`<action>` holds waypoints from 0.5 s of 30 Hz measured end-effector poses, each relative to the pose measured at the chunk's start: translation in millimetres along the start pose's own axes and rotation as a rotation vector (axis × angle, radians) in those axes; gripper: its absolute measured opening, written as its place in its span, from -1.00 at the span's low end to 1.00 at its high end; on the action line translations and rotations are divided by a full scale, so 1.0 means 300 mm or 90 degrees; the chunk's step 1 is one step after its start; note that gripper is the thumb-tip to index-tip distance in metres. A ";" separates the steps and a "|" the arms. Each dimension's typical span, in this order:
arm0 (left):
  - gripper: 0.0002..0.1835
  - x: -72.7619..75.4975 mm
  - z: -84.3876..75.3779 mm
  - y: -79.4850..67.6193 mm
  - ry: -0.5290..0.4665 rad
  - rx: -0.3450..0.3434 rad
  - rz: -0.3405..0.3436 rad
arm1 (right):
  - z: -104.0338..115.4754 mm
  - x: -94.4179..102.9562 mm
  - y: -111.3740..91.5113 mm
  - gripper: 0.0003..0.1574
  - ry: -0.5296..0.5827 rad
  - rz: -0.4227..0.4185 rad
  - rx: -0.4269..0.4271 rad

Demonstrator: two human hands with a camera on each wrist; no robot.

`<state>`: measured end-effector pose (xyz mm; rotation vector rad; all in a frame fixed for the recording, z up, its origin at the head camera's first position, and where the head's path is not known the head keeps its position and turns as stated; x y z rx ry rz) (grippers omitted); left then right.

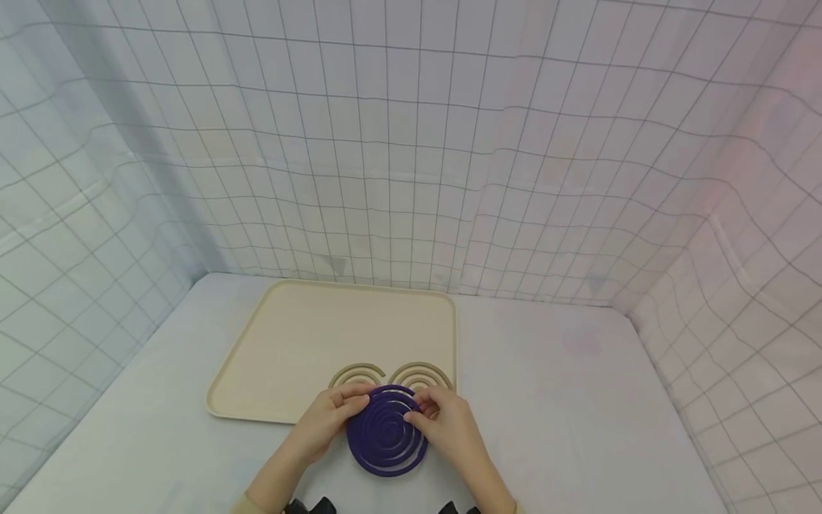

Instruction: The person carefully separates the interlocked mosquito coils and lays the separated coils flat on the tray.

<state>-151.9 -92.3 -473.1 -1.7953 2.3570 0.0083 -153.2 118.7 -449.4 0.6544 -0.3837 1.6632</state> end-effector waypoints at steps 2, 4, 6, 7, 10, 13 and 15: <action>-0.58 -0.005 -0.006 0.004 0.023 -0.003 0.001 | 0.005 0.000 0.001 -0.75 -0.002 0.004 0.007; -0.58 -0.007 -0.008 0.007 0.035 0.000 0.007 | 0.008 0.001 0.001 -0.76 -0.009 0.003 0.013; -0.56 -0.005 -0.010 0.007 0.023 0.006 0.022 | 0.008 0.001 0.001 -0.76 -0.010 0.001 0.014; -0.54 -0.001 -0.008 0.008 0.009 0.012 0.032 | 0.007 0.001 0.000 -0.76 -0.007 0.001 0.009; -0.49 0.013 0.004 0.006 -0.057 0.027 0.080 | -0.001 -0.001 -0.001 -0.75 0.009 0.004 -0.014; -0.52 0.027 0.020 0.005 -0.127 0.022 0.124 | -0.011 -0.004 0.000 -0.75 0.033 0.007 -0.041; -0.57 0.032 0.028 0.002 -0.174 0.013 0.148 | -0.017 -0.005 0.000 -0.75 0.049 0.007 -0.055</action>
Point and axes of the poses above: each hand's wrist, its own y-axis towards the middle knuckle, its own x-axis out of the back of the hand, z = x × y, the point moved 2 cm from there along y, towards the middle knuckle, and after that the axes turned 5 degrees about -y, right-handed, at the moved point
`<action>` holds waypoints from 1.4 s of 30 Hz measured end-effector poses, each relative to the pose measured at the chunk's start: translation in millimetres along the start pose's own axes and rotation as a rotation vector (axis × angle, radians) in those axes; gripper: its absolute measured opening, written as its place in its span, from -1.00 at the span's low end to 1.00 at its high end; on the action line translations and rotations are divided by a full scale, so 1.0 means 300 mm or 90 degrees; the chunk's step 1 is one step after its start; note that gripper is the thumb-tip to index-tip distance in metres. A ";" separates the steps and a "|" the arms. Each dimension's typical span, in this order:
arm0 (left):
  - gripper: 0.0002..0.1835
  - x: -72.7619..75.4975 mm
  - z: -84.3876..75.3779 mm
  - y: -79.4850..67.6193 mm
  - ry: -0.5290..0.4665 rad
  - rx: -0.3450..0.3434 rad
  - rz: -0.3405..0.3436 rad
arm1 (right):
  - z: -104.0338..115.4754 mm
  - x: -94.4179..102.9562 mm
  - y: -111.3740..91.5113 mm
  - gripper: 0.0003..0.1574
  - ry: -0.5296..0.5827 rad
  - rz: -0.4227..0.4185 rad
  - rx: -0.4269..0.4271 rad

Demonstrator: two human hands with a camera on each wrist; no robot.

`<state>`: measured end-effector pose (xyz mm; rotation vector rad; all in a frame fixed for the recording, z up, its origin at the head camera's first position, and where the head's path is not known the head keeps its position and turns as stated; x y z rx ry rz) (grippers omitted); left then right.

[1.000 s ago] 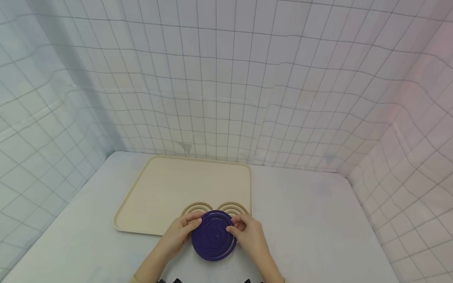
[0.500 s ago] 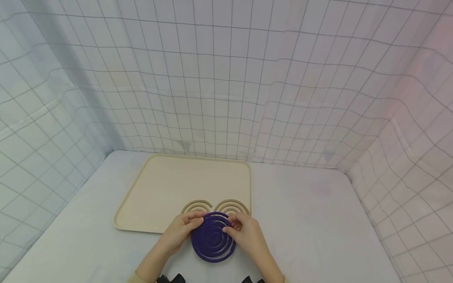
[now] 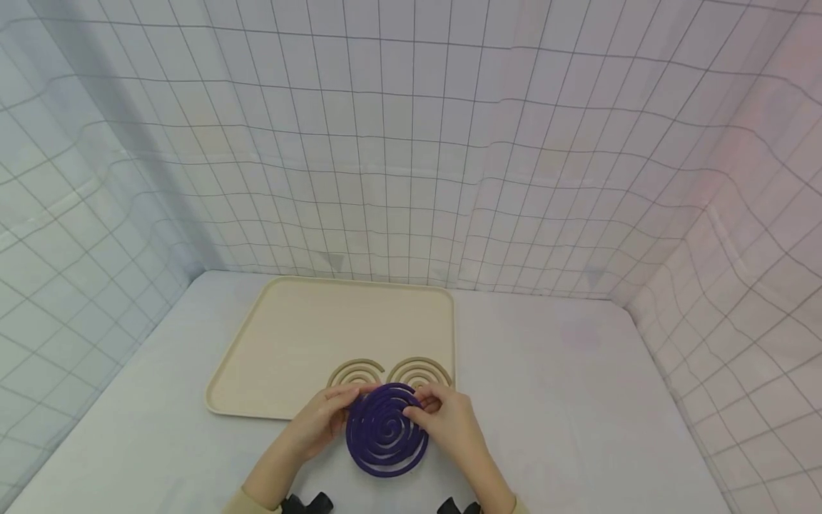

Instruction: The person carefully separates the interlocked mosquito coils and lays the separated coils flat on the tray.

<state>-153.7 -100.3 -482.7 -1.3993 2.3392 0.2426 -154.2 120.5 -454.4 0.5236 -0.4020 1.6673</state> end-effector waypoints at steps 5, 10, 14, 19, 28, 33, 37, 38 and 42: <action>-0.59 0.010 0.008 -0.009 -0.052 -0.004 0.011 | -0.009 0.000 0.005 -0.76 0.019 -0.013 -0.019; -0.45 0.010 0.002 -0.011 0.018 0.008 -0.030 | -0.011 0.000 0.011 -0.76 0.016 -0.023 -0.025; -0.46 0.004 -0.002 -0.012 0.065 0.001 -0.064 | -0.005 0.001 0.013 -0.76 0.008 -0.025 -0.028; -0.54 -0.017 -0.017 -0.016 0.172 -0.036 -0.094 | 0.003 0.003 0.012 -0.75 -0.017 -0.010 0.003; -0.63 -0.049 -0.026 -0.014 0.313 -0.054 -0.067 | 0.034 0.008 -0.001 -0.74 -0.088 0.040 0.109; -0.67 -0.061 -0.030 -0.008 0.359 -0.061 -0.064 | 0.045 0.004 -0.008 -0.75 -0.102 0.034 0.138; -0.67 -0.057 -0.031 -0.008 0.371 -0.051 -0.055 | 0.042 -0.001 -0.008 -0.75 -0.103 0.034 0.140; -0.66 -0.053 -0.029 -0.010 0.368 -0.040 -0.050 | 0.039 -0.002 -0.008 -0.75 -0.102 0.036 0.139; -0.53 -0.024 -0.011 -0.011 0.230 0.037 -0.006 | 0.026 -0.008 -0.005 -0.76 -0.098 0.059 0.116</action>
Point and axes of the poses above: each hand's wrist, its own y-axis towards the middle knuckle, its own x-axis out of the back of the hand, z = x × y, the point moved 2 cm from there along y, towards the middle knuckle, and after that the axes turned 5 degrees about -y, right-handed, at the moved point
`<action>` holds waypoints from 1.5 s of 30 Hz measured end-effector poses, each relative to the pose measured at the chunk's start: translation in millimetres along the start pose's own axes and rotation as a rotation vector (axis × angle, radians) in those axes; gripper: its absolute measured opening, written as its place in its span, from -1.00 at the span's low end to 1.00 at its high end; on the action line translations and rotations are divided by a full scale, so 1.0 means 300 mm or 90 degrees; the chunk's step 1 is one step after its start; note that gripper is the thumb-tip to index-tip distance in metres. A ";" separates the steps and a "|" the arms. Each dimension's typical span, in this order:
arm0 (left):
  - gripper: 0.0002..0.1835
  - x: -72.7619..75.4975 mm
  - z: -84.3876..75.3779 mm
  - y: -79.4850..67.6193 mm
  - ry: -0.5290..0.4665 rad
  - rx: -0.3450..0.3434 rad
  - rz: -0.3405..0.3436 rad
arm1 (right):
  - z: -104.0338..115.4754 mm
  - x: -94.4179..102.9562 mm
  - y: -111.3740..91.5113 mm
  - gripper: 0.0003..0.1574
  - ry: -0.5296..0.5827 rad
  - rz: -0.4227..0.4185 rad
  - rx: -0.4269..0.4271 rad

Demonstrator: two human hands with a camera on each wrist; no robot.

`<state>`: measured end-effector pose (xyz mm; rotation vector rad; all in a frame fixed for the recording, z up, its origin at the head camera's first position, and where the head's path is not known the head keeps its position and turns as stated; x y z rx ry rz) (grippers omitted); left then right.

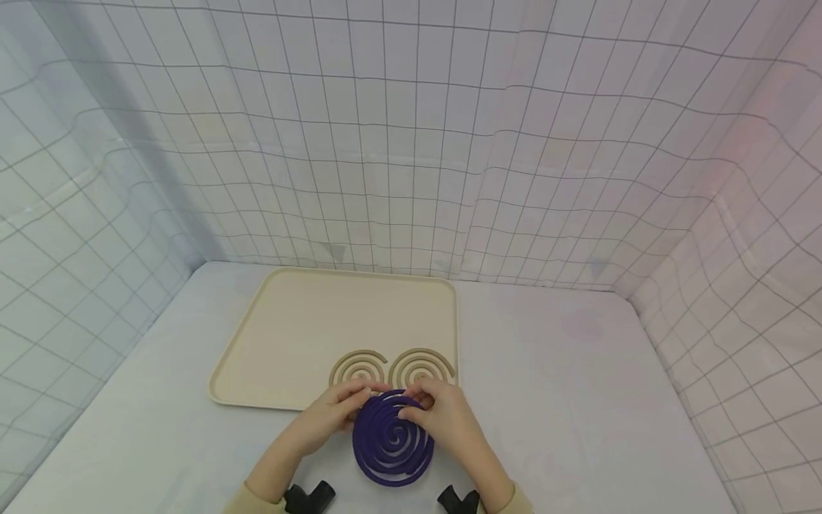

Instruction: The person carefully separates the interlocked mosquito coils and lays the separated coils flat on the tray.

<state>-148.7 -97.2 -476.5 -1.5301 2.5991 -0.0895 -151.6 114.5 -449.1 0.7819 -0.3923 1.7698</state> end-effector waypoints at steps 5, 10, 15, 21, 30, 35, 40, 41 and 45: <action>-0.50 0.019 0.031 0.010 -0.156 0.056 0.050 | -0.008 -0.008 0.003 -0.75 0.018 0.032 0.007; -0.57 0.019 0.039 0.018 -0.152 0.063 0.059 | -0.006 -0.015 0.001 -0.75 0.032 0.063 0.027; -0.53 0.020 0.039 0.018 -0.134 0.059 0.055 | -0.007 -0.012 0.000 -0.76 0.018 0.044 0.011; -0.43 0.030 0.047 0.010 -0.111 0.027 0.056 | -0.016 -0.009 0.008 -0.77 0.054 -0.027 -0.038; -0.49 0.028 0.062 -0.006 -0.126 0.041 0.009 | -0.030 -0.015 0.012 -0.76 0.120 -0.017 -0.092; -0.54 0.023 0.050 -0.008 -0.092 0.051 -0.041 | -0.020 -0.010 0.010 -0.74 0.099 -0.001 -0.059; -0.54 0.023 0.040 -0.008 -0.062 0.053 -0.048 | -0.012 -0.005 0.011 -0.74 0.011 0.000 0.013; -0.54 0.023 0.040 -0.007 -0.061 0.053 -0.050 | -0.010 -0.004 0.012 -0.74 -0.001 0.003 0.027; -0.56 0.025 0.039 0.002 -0.067 0.049 -0.062 | -0.004 0.003 0.024 -0.76 -0.014 0.010 0.068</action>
Point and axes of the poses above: each hand's wrist, its own y-axis towards the middle knuckle, its own x-axis out of the back of the hand, z = x × y, the point moved 2 cm from there along y, towards the middle knuckle, and after that the axes turned 5 degrees about -y, right-handed, at the moved point
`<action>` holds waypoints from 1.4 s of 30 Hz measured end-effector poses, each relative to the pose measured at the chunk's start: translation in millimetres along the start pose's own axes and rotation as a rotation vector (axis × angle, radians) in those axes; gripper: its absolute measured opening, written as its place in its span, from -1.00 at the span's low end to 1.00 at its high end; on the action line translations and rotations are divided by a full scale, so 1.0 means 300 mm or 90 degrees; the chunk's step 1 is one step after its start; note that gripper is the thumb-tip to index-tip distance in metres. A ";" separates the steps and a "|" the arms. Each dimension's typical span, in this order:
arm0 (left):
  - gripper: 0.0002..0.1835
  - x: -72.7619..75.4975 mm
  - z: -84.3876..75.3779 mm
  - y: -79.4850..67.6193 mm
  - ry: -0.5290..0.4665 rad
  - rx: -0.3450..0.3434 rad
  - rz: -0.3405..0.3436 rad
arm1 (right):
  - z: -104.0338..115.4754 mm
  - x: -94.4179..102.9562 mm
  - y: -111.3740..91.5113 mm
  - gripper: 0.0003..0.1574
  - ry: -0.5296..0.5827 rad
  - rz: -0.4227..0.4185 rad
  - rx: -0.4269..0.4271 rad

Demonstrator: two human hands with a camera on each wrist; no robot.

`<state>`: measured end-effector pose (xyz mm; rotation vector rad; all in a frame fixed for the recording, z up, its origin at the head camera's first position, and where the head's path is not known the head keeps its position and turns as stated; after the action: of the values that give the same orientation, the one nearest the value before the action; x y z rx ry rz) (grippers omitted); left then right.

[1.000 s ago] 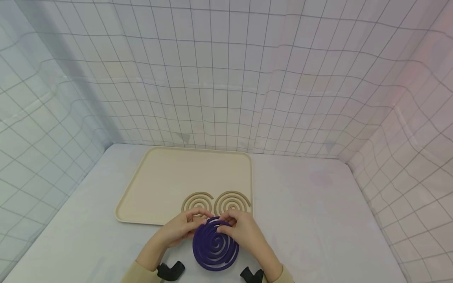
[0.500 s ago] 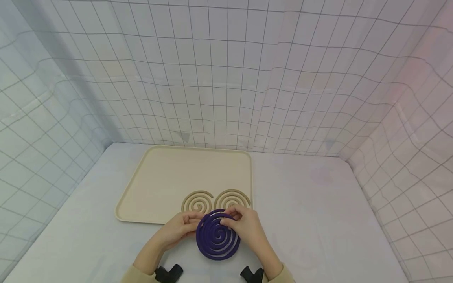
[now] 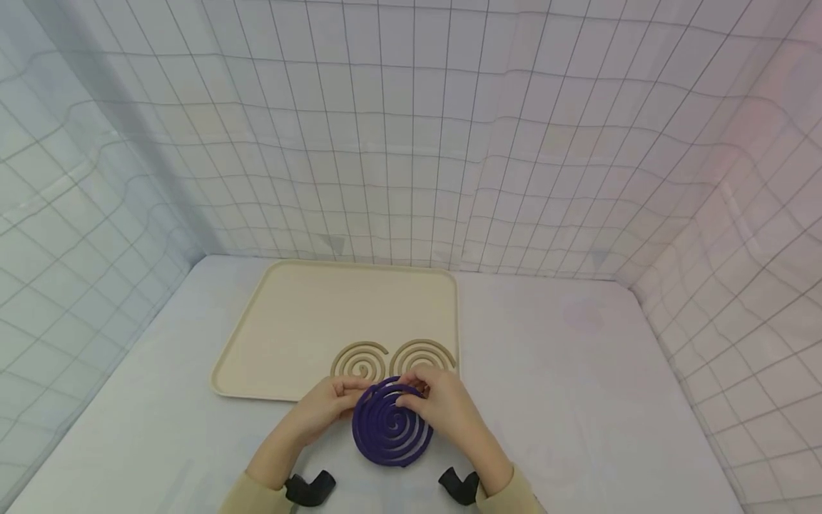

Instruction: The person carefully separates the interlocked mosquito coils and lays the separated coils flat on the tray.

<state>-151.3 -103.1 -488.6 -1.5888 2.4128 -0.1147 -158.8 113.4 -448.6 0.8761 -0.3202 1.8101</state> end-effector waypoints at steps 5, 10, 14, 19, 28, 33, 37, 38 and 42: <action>-0.57 0.005 0.003 0.009 -0.020 0.000 -0.015 | -0.010 0.004 0.014 -0.82 0.027 -0.001 -0.001; -0.58 0.005 0.001 0.006 -0.016 0.000 -0.018 | -0.023 0.001 0.014 -0.82 0.041 0.001 -0.018; -0.58 0.003 -0.008 0.003 -0.002 -0.004 -0.015 | -0.027 -0.001 0.012 -0.82 0.051 0.002 -0.026; -0.57 0.004 -0.012 0.000 -0.001 -0.010 -0.009 | -0.033 0.000 0.014 -0.82 0.064 0.001 -0.081; -0.47 0.009 -0.001 -0.009 -0.041 -0.026 -0.004 | -0.055 -0.002 0.018 -0.74 0.159 -0.024 -0.198; -0.47 0.014 0.007 -0.009 -0.066 -0.027 -0.022 | -0.071 -0.003 0.016 -0.72 0.193 -0.039 -0.217; -0.46 0.019 0.010 -0.010 -0.080 -0.030 -0.040 | -0.081 -0.003 0.017 -0.70 0.234 -0.061 -0.254; -0.46 0.020 0.011 -0.010 -0.087 -0.028 -0.047 | -0.084 -0.004 0.017 -0.70 0.252 -0.066 -0.265; -0.47 0.023 0.012 -0.012 -0.121 -0.013 -0.083 | -0.093 -0.003 0.018 -0.68 0.320 -0.073 -0.297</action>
<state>-149.9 -110.5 -492.6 -1.6831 2.1759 0.0362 -175.1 126.9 -467.6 0.1032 -0.3373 1.6825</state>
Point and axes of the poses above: each hand's wrist, its own y-axis towards the middle knuckle, its own x-axis out of the back of the hand, z = x × y, the point moved 2 cm from there along y, towards the middle knuckle, and after that the axes turned 5 degrees about -y, right-handed, at the moved point
